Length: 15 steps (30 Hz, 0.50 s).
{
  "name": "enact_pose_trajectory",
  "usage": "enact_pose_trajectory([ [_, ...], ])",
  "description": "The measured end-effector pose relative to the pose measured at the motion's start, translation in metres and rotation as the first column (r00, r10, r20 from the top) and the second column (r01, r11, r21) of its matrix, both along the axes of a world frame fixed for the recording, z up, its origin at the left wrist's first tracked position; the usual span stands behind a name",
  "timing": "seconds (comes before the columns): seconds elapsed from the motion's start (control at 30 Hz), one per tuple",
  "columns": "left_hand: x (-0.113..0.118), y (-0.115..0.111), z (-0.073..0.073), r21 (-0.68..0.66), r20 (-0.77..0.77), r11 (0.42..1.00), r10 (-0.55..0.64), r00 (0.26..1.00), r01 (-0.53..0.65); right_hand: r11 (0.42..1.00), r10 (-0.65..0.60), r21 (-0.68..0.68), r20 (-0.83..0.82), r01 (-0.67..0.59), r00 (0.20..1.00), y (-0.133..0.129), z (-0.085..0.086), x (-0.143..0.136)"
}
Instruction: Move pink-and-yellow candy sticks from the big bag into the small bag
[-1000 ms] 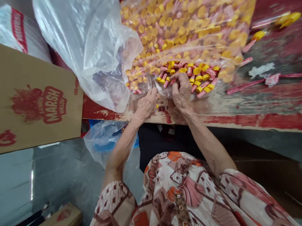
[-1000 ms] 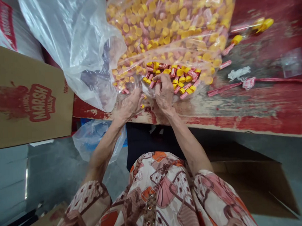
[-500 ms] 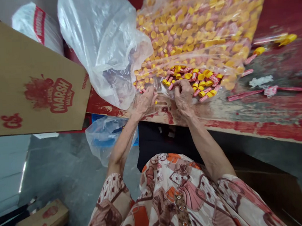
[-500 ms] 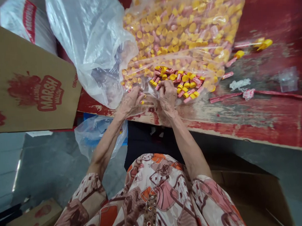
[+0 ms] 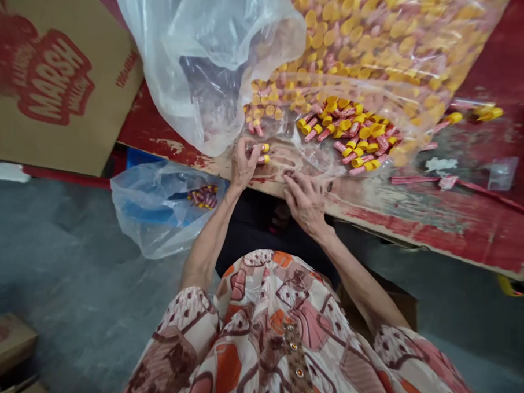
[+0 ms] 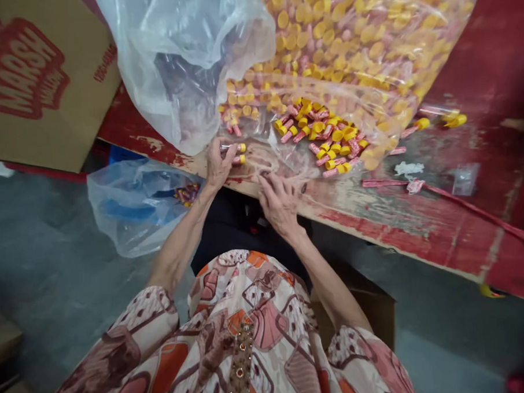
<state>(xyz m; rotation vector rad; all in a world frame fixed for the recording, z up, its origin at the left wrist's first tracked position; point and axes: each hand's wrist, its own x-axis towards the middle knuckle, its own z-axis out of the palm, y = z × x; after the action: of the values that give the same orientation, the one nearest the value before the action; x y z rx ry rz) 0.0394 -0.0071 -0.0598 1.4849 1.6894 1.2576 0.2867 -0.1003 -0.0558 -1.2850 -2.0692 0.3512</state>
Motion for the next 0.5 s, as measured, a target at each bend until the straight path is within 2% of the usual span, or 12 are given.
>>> enact_pose_trajectory([
  [0.07,0.0,-0.001,-0.005,0.021,-0.015,1.0,-0.001,1.0,0.001,0.999,0.031,-0.012,0.107,-0.03,0.994,-0.015,-0.006,-0.004],
  [0.13,0.0,-0.001,-0.009,0.034,-0.029,0.999,-0.006,1.0,0.007,0.998,0.062,0.001,0.171,-0.063,0.983,-0.019,-0.011,-0.006],
  [0.27,0.001,-0.001,-0.015,0.08,-0.05,0.997,-0.01,0.999,0.014,0.991,0.091,0.081,0.159,-0.104,0.983,-0.014,-0.011,-0.003],
  [0.37,0.001,0.0,-0.021,0.136,-0.083,0.991,0.004,0.997,0.007,0.996,-0.018,0.085,0.031,0.015,0.999,-0.017,-0.004,0.011],
  [0.5,-0.001,0.002,-0.024,0.152,-0.104,0.988,0.017,0.994,-0.001,0.956,-0.29,0.006,-0.108,0.292,0.951,-0.04,0.003,0.061],
])
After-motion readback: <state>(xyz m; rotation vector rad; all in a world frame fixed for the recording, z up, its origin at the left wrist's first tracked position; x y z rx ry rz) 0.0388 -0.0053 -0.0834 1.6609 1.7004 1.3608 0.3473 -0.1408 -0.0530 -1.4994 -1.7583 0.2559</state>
